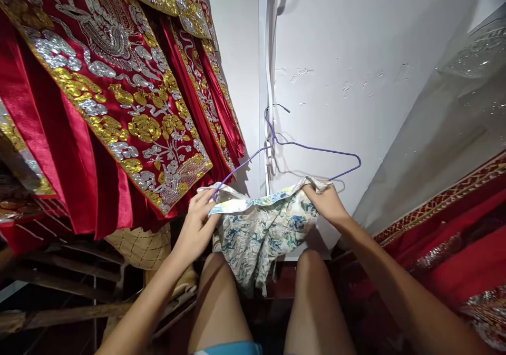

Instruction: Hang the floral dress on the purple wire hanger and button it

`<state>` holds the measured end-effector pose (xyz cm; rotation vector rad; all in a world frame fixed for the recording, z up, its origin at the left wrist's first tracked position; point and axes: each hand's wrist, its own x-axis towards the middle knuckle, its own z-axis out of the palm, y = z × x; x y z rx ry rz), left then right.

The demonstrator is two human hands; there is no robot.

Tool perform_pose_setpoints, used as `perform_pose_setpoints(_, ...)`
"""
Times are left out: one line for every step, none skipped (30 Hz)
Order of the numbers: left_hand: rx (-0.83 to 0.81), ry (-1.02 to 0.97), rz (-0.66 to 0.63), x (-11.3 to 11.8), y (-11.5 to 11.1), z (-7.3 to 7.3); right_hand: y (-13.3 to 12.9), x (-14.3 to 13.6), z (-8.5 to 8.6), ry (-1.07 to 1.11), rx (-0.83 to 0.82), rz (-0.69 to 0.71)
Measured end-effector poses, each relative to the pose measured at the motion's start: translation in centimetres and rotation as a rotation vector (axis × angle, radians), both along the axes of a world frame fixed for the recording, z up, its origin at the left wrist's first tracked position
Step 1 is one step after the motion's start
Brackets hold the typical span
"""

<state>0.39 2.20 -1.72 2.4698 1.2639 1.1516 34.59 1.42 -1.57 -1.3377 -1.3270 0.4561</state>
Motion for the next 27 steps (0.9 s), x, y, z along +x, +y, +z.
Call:
perform_pose_setpoints(0.033, -0.053, 0.007, 0.3, -0.1, 0.5, -0.2, 0.2, 0.3, -0.014, 0.0, 0.006)
perform_pose_setpoints(0.062, -0.097, 0.015, 0.6, -0.1, 1.0, -0.4, 0.3, 0.5, -0.023, -0.003, 0.012)
perform_pose_setpoints(0.087, -0.137, 0.022, 0.9, 0.0, 1.6, -0.5, 0.1, 0.6, -0.025, -0.006, 0.016)
perform_pose_setpoints(0.106, -0.174, 0.019, 1.2, 0.3, 2.4, -0.7, -0.2, 0.7, -0.023, -0.009, 0.02)
perform_pose_setpoints(0.114, -0.206, 0.004, 1.5, 0.6, 3.3, -0.8, -0.6, 0.6, -0.015, -0.011, 0.029)
perform_pose_setpoints(0.108, -0.227, -0.018, 1.9, 1.0, 4.2, -0.9, -1.2, 0.5, -0.007, -0.008, 0.051)
perform_pose_setpoints(0.09, -0.237, -0.039, 2.4, 1.4, 5.2, -1.1, -1.9, 0.3, -0.002, 0.008, 0.085)
perform_pose_setpoints(0.072, -0.235, -0.048, 2.8, 1.9, 6.0, -1.4, -2.5, 0.1, -0.005, 0.033, 0.132)
perform_pose_setpoints(0.06, -0.22, -0.042, 3.2, 2.5, 6.8, -1.7, -3.0, -0.1, -0.014, 0.07, 0.184)
perform_pose_setpoints(0.057, -0.196, -0.024, 3.5, 3.0, 7.3, -2.1, -3.3, -0.3, -0.023, 0.11, 0.229)
perform_pose_setpoints(0.068, -0.168, -0.002, 3.8, 3.4, 7.7, -2.4, -3.3, -0.4, -0.028, 0.146, 0.252)
perform_pose_setpoints(0.086, -0.143, 0.013, 3.9, 3.8, 7.8, -2.6, -3.0, -0.5, -0.019, 0.174, 0.242)
perform_pose_setpoints(0.108, -0.121, 0.014, 3.9, 4.1, 7.9, -2.8, -2.4, -0.5, 0.007, 0.196, 0.191)
perform_pose_setpoints(0.125, -0.103, 0.005, 3.8, 4.3, 7.8, -2.8, -1.5, -0.4, 0.04, 0.212, 0.106)
perform_pose_setpoints(0.143, -0.096, -0.008, 3.7, 4.4, 7.7, -2.7, -0.4, -0.2, 0.063, 0.218, 0.001)
perform_pose_setpoints(0.162, -0.099, -0.022, 3.6, 4.5, 7.7, -2.4, 0.8, 0.1, 0.072, 0.219, -0.108)
perform_pose_setpoints(0.176, -0.105, -0.035, 3.5, 4.5, 7.7, -2.1, 2.1, 0.6, 0.046, 0.206, -0.19)
perform_pose_setpoints(0.181, -0.11, -0.047, 3.4, 4.4, 7.7, -1.8, 3.2, 1.3, -0.003, 0.176, -0.224)
perform_pose_setpoints(0.177, -0.111, -0.056, 3.4, 4.5, 7.8, -1.5, 4.3, 2.1, -0.056, 0.141, -0.221)
perform_pose_setpoints(0.17, -0.105, -0.058, 3.4, 4.5, 8.0, -1.5, 5.2, 3.0, -0.11, 0.098, -0.208)
perform_pose_setpoints(0.165, -0.087, -0.05, 3.4, 4.6, 8.2, -1.7, 5.9, 4.2, -0.155, 0.061, -0.193)
perform_pose_setpoints(0.163, -0.063, -0.03, 3.3, 4.8, 8.4, -2.0, 6.5, 5.4, -0.188, 0.025, -0.176)
perform_pose_setpoints(0.163, -0.039, -0.002, 3.3, 5.1, 8.5, -2.6, 6.9, 6.6, -0.209, -0.016, -0.153)
perform_pose_setpoints(0.165, -0.024, 0.033, 3.1, 5.4, 8.6, -3.3, 7.3, 7.7, -0.213, -0.063, -0.114)
perform_pose_setpoints(0.162, -0.023, 0.071, 3.0, 5.8, 8.7, -4.0, 7.6, 8.8, -0.201, -0.122, -0.046)
perform_pose_setpoints(0.152, -0.039, 0.109, 2.8, 6.1, 8.7, -4.6, 7.8, 9.6, -0.171, -0.188, 0.048)
perform_pose_setpoints(0.131, -0.072, 0.14, 2.6, 6.5, 8.6, -5.0, 7.9, 10.1, -0.124, -0.246, 0.147)
